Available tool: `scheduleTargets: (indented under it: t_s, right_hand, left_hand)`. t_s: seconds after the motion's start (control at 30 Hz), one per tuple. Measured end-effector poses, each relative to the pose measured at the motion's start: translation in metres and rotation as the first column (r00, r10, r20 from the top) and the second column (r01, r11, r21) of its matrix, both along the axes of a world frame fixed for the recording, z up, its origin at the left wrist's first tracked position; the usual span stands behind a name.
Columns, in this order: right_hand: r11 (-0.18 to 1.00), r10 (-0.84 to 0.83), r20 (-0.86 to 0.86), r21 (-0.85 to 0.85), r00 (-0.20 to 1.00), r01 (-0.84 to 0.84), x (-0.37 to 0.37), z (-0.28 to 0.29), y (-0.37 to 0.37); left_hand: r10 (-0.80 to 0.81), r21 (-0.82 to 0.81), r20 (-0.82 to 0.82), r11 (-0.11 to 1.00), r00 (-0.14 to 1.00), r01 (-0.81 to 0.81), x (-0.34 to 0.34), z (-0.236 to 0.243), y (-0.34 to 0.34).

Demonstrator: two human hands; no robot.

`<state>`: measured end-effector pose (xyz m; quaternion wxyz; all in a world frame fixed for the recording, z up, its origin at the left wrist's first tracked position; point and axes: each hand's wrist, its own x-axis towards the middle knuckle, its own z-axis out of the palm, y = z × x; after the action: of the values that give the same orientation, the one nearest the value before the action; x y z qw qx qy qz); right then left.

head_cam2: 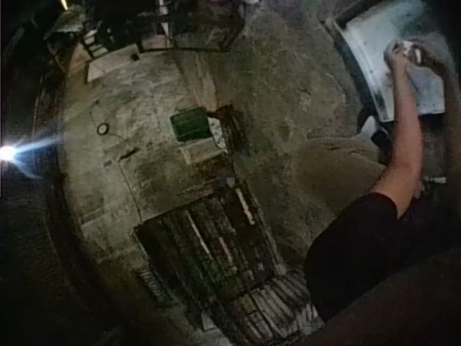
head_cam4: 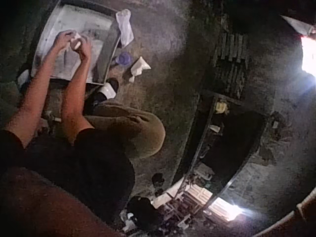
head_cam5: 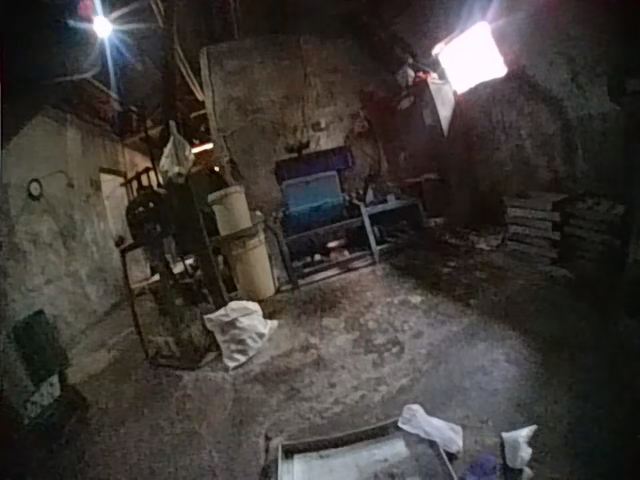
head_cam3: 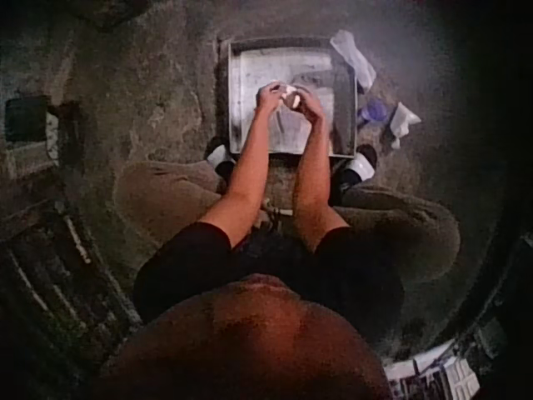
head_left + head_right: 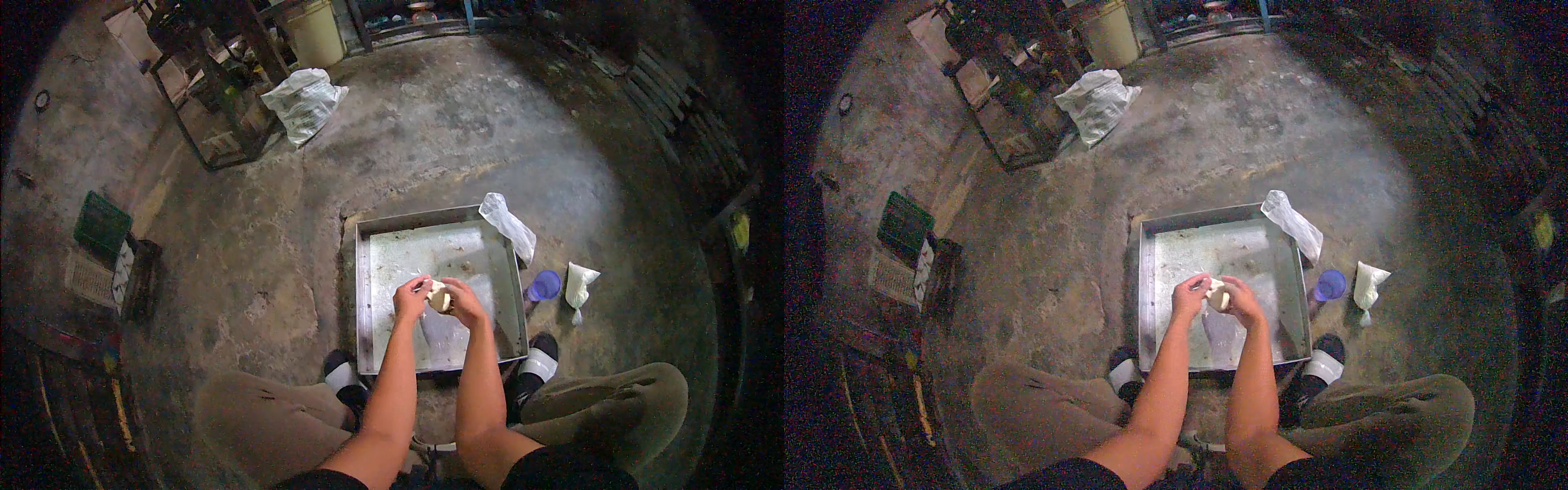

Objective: The person takes small pieces of dough from a metal tray and rolls them between their palms into small shapes before placing them back on the tray.

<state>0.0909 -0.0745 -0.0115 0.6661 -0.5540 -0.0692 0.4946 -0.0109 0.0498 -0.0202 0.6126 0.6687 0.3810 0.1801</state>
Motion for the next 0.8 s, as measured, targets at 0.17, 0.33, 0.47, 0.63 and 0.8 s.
scheduleTargets:
  t_s: [0.17, 0.33, 0.47, 0.63, 0.8]
  right_hand:
    - [0.977, 0.19, -0.072, 0.116, 0.979, -0.181, 0.008, 0.034, -0.02]
    - [0.981, 0.097, 0.023, 0.164, 0.995, -0.1, 0.01, 0.035, -0.03]
    - [0.999, 0.019, 0.276, 0.039, 0.961, -0.031, 0.004, 0.06, -0.024]
    - [0.996, 0.015, 0.421, 0.078, 0.907, -0.052, 0.002, 0.057, -0.02]
    - [0.967, 0.064, 0.454, 0.191, 0.889, -0.167, 0.001, 0.069, -0.015]
  left_hand:
    - [0.154, -0.375, 0.086, 0.92, 0.984, -0.111, 0.004, -0.008, -0.01]
    - [-0.029, -0.263, 0.046, 0.964, 0.999, 0.04, 0.02, 0.02, -0.02]
    - [-0.001, -0.292, 0.163, 0.955, 0.987, 0.049, 0.017, 0.036, -0.034]
    - [0.02, -0.199, 0.026, 0.98, 0.999, -0.015, 0.011, 0.05, -0.033]
    - [0.073, -0.218, 0.059, 0.974, 0.996, -0.058, 0.0, 0.072, -0.042]
